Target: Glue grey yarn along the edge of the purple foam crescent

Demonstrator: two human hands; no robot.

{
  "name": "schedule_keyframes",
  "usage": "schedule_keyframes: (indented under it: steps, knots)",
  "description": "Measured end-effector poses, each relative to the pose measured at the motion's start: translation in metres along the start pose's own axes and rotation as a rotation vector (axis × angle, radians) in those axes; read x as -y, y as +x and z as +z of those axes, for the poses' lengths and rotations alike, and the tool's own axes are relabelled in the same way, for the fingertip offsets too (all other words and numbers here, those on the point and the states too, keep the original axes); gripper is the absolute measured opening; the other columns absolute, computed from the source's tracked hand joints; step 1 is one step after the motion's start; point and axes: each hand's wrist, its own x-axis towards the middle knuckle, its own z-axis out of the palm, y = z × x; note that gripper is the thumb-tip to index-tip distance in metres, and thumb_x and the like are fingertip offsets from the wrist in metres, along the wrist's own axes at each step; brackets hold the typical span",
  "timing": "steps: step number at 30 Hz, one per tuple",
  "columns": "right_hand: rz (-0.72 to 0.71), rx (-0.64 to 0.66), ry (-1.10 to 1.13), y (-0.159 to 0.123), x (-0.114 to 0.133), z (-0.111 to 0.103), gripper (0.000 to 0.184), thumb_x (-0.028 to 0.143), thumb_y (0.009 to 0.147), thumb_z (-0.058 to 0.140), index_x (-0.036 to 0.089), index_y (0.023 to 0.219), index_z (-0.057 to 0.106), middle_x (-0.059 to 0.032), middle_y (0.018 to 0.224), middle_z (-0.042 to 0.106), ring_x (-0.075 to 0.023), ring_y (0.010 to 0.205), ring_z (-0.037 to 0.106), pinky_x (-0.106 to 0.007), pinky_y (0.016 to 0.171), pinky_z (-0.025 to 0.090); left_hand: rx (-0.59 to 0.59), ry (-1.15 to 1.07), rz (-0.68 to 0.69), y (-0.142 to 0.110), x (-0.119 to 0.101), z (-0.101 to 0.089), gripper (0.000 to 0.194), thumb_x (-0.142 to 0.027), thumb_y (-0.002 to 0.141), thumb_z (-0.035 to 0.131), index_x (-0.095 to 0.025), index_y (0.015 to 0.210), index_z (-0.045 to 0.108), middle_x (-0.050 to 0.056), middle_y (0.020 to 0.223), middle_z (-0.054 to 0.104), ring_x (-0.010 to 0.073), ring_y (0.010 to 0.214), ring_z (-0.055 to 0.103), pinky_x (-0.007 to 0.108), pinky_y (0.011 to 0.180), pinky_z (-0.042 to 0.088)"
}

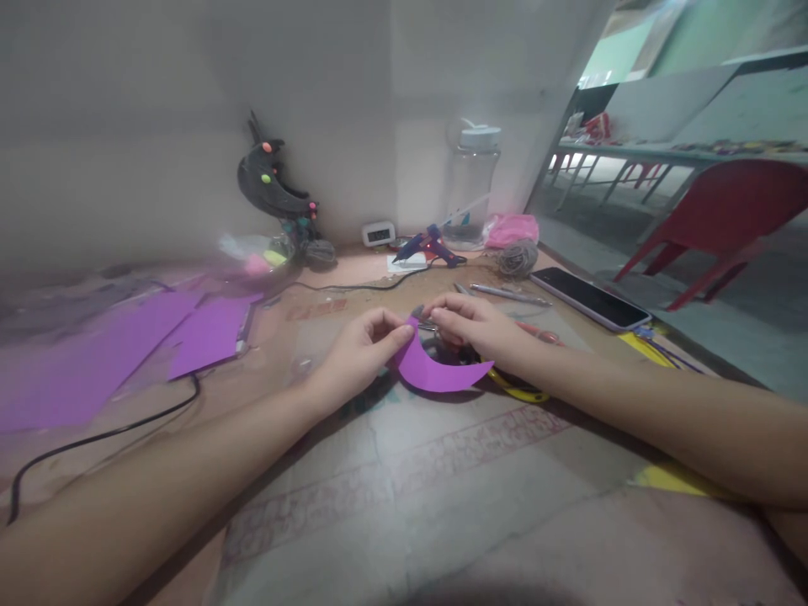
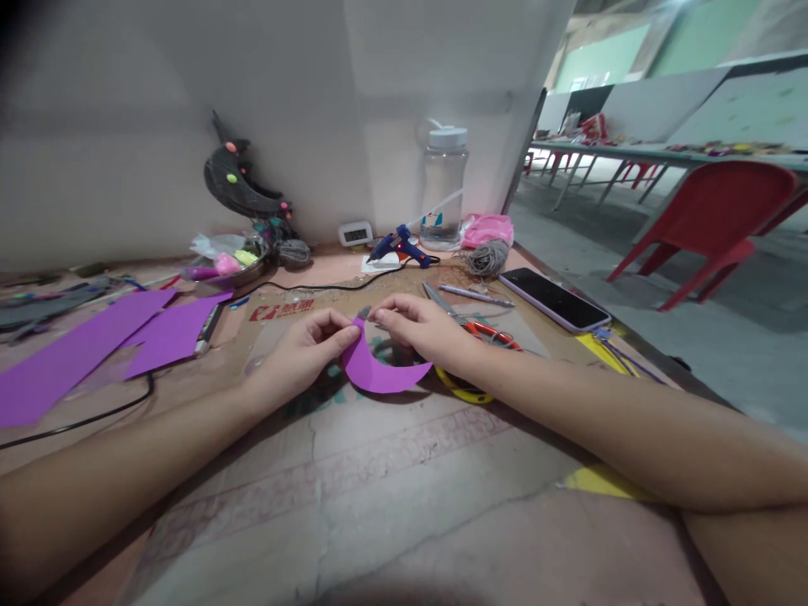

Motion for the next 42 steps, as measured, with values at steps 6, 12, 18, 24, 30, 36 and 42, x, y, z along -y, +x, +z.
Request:
schedule_keyframes:
  steps: [6, 12, 18, 24, 30, 36, 42]
  knots:
    - [0.018, -0.098, -0.067, -0.0041, 0.0071, 0.0025, 0.042, 0.055, 0.084, 0.061, 0.014, 0.093, 0.062, 0.0084, 0.049, 0.038, -0.0063, 0.044, 0.034, -0.021, 0.043, 0.025, 0.063, 0.018, -0.025, -0.0022, -0.0008, 0.0028, 0.023, -0.037, 0.084, 0.066, -0.017, 0.078, 0.057, -0.002, 0.067, 0.058, 0.0094, 0.059, 0.053, 0.022, 0.056, 0.042]
    - [0.065, -0.111, -0.161, -0.0032, 0.0077, 0.0031, 0.033, 0.047, 0.082, 0.062, 0.015, 0.089, 0.062, 0.0086, 0.046, 0.039, -0.0063, 0.042, 0.035, -0.021, 0.042, 0.022, 0.119, 0.018, -0.062, -0.0008, 0.003, 0.0016, 0.023, -0.039, 0.085, 0.065, -0.017, 0.086, 0.059, -0.002, 0.072, 0.059, 0.0094, 0.06, 0.054, 0.022, 0.057, 0.043]
    - [0.043, -0.097, -0.174, -0.0038, 0.0094, 0.0036, 0.028, 0.043, 0.081, 0.062, 0.015, 0.086, 0.063, 0.0079, 0.05, 0.043, -0.0061, 0.043, 0.036, -0.022, 0.044, 0.026, 0.063, -0.013, -0.035, 0.0004, 0.0005, 0.0014, 0.018, -0.034, 0.087, 0.058, -0.017, 0.082, 0.059, -0.003, 0.066, 0.053, 0.0088, 0.059, 0.051, 0.022, 0.059, 0.044]
    - [0.007, -0.06, -0.189, -0.0037, 0.0038, 0.0041, 0.03, 0.045, 0.082, 0.062, 0.015, 0.087, 0.065, 0.0054, 0.057, 0.049, -0.0073, 0.049, 0.04, -0.023, 0.048, 0.03, 0.085, 0.019, -0.028, -0.0005, -0.0025, 0.0009, 0.018, -0.029, 0.085, 0.058, -0.018, 0.072, 0.055, -0.004, 0.063, 0.051, 0.0088, 0.057, 0.051, 0.022, 0.058, 0.042]
    - [0.006, -0.05, -0.239, -0.004, 0.0045, 0.0039, 0.03, 0.044, 0.082, 0.061, 0.015, 0.087, 0.065, 0.0038, 0.06, 0.053, -0.008, 0.051, 0.042, -0.023, 0.05, 0.031, 0.12, 0.045, 0.007, 0.0009, 0.001, -0.0008, 0.024, -0.034, 0.087, 0.058, -0.018, 0.07, 0.054, -0.004, 0.061, 0.052, 0.0094, 0.056, 0.051, 0.022, 0.058, 0.043]
    - [0.014, -0.041, -0.26, -0.0047, 0.0069, 0.0036, 0.027, 0.041, 0.081, 0.062, 0.015, 0.085, 0.065, 0.0035, 0.06, 0.053, -0.0079, 0.051, 0.042, -0.023, 0.049, 0.032, 0.169, 0.013, -0.051, 0.003, 0.0069, -0.0027, 0.022, -0.036, 0.087, 0.059, -0.018, 0.075, 0.056, -0.003, 0.065, 0.056, 0.0091, 0.057, 0.054, 0.022, 0.057, 0.044]
    - [0.022, -0.05, -0.209, -0.0036, 0.0053, 0.0033, 0.031, 0.046, 0.081, 0.062, 0.015, 0.085, 0.064, 0.0062, 0.053, 0.047, -0.0074, 0.046, 0.04, -0.023, 0.047, 0.03, 0.15, -0.015, -0.062, 0.0025, 0.0044, 0.0008, 0.028, -0.044, 0.088, 0.058, -0.018, 0.076, 0.055, -0.004, 0.06, 0.049, 0.0083, 0.051, 0.048, 0.021, 0.05, 0.04]
